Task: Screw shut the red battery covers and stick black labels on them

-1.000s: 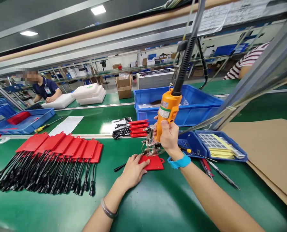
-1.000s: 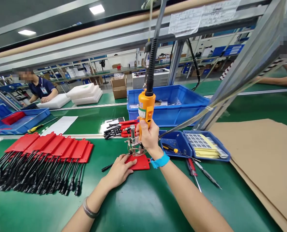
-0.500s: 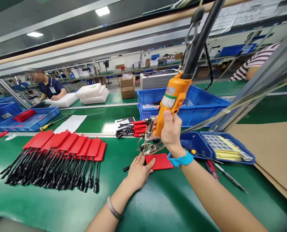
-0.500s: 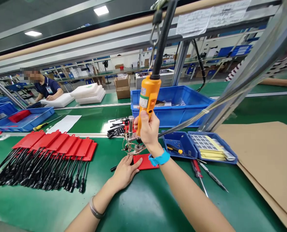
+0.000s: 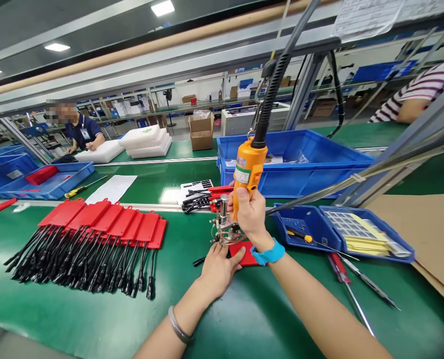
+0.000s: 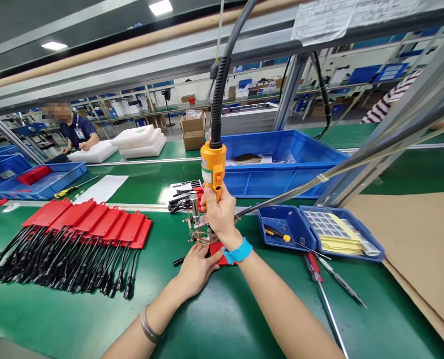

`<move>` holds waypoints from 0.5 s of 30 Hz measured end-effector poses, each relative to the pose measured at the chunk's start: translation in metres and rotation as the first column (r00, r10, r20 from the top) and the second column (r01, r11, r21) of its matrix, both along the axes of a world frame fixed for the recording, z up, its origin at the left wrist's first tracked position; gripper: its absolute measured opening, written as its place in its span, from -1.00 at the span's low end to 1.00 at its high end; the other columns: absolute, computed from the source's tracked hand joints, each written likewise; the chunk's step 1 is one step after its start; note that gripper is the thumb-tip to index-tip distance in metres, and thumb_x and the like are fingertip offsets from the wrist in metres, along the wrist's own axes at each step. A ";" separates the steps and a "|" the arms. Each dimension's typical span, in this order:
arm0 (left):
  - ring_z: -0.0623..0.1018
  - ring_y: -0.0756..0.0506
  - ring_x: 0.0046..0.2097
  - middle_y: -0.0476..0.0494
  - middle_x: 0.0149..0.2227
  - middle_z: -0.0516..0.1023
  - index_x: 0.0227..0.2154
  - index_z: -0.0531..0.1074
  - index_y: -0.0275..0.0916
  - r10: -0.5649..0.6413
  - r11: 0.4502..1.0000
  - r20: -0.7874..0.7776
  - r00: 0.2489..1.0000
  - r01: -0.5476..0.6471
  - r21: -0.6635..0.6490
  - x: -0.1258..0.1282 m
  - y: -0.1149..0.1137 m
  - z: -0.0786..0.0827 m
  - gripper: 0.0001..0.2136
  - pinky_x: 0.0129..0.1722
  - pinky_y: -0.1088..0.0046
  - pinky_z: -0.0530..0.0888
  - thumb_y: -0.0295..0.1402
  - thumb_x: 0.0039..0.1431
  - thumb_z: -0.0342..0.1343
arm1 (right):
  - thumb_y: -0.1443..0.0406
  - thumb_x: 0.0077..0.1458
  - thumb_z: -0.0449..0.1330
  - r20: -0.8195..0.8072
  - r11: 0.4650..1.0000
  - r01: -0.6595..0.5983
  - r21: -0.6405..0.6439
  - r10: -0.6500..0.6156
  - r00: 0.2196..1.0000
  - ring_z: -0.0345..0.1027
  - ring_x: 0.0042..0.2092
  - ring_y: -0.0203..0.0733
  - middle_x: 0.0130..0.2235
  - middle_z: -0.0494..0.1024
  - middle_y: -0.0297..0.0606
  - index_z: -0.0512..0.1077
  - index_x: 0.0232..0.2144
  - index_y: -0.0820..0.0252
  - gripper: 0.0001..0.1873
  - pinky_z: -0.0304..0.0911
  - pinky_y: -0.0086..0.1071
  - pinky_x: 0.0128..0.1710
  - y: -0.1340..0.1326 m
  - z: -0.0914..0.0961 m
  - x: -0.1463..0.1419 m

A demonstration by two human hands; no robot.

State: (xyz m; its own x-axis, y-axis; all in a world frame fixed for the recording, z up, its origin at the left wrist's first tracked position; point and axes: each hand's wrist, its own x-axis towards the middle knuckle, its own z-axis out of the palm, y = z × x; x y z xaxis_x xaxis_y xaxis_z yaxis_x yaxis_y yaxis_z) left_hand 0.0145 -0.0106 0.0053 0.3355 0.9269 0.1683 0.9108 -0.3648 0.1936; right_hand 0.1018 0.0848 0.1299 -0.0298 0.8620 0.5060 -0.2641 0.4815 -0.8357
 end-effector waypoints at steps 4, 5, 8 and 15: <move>0.32 -0.30 0.25 -0.35 0.21 0.32 0.28 0.20 -0.07 -0.024 1.000 -0.004 1.000 0.023 -0.014 -0.002 -0.003 0.006 -0.54 0.18 0.07 0.33 -0.25 0.35 0.05 | -0.20 0.06 0.16 -0.028 1.000 0.020 0.021 -0.019 0.999 0.23 -0.64 -0.30 -0.61 0.36 -0.43 0.39 -0.29 0.18 -0.44 0.19 -0.43 -0.70 -0.007 0.007 0.006; 0.30 -0.31 0.25 -0.38 0.22 0.30 0.29 0.17 -0.11 -0.048 0.999 -0.008 0.999 0.048 -0.010 -0.003 -0.005 0.008 -0.52 0.19 0.04 0.32 -0.29 0.35 0.05 | -0.20 0.06 0.16 -0.041 0.999 0.030 0.028 -0.029 0.999 0.23 -0.65 -0.29 -0.61 0.36 -0.43 0.39 -0.27 0.17 -0.43 0.17 -0.43 -0.72 -0.010 0.014 0.011; 0.33 -0.29 0.20 -0.35 0.17 0.33 0.27 0.20 -0.14 -0.076 0.997 0.048 0.996 0.077 -0.009 -0.007 -0.006 0.012 -0.53 0.16 0.04 0.34 -0.38 0.32 0.06 | -0.19 0.09 0.15 -0.091 0.995 0.085 0.059 -0.079 0.993 0.21 -0.67 -0.30 -0.60 0.37 -0.41 0.44 -0.21 0.16 -0.44 0.15 -0.44 -0.75 -0.018 0.045 0.032; 0.44 -0.22 -0.07 -0.17 -0.08 0.37 0.00 0.47 -0.12 0.161 0.987 0.232 0.959 -0.152 -0.060 -0.002 0.004 0.007 -0.61 -0.10 0.19 0.51 -0.21 0.11 0.33 | -0.14 0.14 0.17 -0.121 0.974 0.193 0.116 -0.179 0.976 0.18 -0.65 -0.34 -0.52 0.38 -0.35 0.54 -0.17 0.13 -0.49 0.14 -0.43 -0.75 -0.035 0.079 0.059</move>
